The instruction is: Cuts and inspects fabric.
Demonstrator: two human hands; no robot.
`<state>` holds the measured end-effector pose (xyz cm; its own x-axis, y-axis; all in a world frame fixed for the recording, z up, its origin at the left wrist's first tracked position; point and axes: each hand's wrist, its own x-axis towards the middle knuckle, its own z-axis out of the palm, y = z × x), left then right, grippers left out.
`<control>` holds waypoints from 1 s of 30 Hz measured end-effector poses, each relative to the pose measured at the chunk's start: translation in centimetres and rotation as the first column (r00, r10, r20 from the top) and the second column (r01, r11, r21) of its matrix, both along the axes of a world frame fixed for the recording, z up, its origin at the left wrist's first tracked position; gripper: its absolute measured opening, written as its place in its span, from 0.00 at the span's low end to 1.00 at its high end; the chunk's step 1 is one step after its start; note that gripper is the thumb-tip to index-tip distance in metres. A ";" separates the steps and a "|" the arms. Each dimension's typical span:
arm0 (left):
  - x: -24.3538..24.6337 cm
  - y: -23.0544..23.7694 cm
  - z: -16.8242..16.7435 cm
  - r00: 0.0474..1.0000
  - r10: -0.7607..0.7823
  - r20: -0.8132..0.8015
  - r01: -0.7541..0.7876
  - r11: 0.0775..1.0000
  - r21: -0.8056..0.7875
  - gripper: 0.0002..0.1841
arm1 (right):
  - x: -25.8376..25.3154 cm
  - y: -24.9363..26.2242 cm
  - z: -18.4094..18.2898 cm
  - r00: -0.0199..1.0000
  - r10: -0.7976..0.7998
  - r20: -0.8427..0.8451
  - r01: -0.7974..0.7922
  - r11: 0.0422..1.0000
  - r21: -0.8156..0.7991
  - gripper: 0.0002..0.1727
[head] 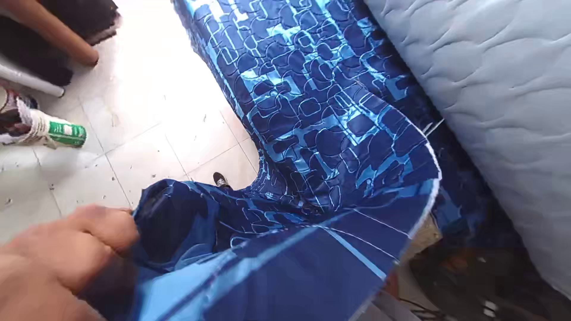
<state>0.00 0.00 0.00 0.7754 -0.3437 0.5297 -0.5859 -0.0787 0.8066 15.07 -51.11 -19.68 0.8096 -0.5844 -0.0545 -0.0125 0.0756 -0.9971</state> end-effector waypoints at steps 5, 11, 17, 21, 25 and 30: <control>15.7 7.7 -5.0 0.958 0.287 -0.007 -0.275 0.912 -0.304 0.12 | 2.7 0.0 -4.6 0.979 -0.106 0.172 0.079 0.984 0.157 0.13; 37.7 10.1 -8.4 0.969 0.243 0.037 -0.241 0.968 -0.066 0.10 | 4.0 5.0 1.3 0.954 -0.118 0.276 0.131 0.991 -0.028 0.18; 52.6 6.2 -20.4 0.963 0.142 -0.227 0.042 0.755 0.654 0.25 | 8.8 5.8 11.4 0.989 0.141 0.045 -0.112 0.910 -0.400 0.29; 58.4 1.5 -28.4 0.922 0.103 -0.374 0.271 0.519 0.811 0.27 | 18.2 5.3 13.0 0.934 0.236 -0.268 -0.336 0.834 -0.438 0.28; 64.3 0.0 -34.1 0.947 0.100 -0.305 0.222 0.483 0.847 0.28 | 29.3 1.2 6.4 0.790 0.385 -0.478 -0.549 0.792 -0.269 0.22; 73.1 1.8 -36.9 0.978 0.178 -0.110 0.019 0.449 0.893 0.40 | 37.1 -5.6 -6.3 0.572 0.449 -0.686 -0.580 0.813 0.049 0.16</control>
<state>73.12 1.81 -36.87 0.8621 -0.4802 -0.1616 -0.4062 -0.8457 0.3461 52.19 -56.72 -26.00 0.7706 -0.1317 -0.6236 -0.6292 -0.3132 -0.7113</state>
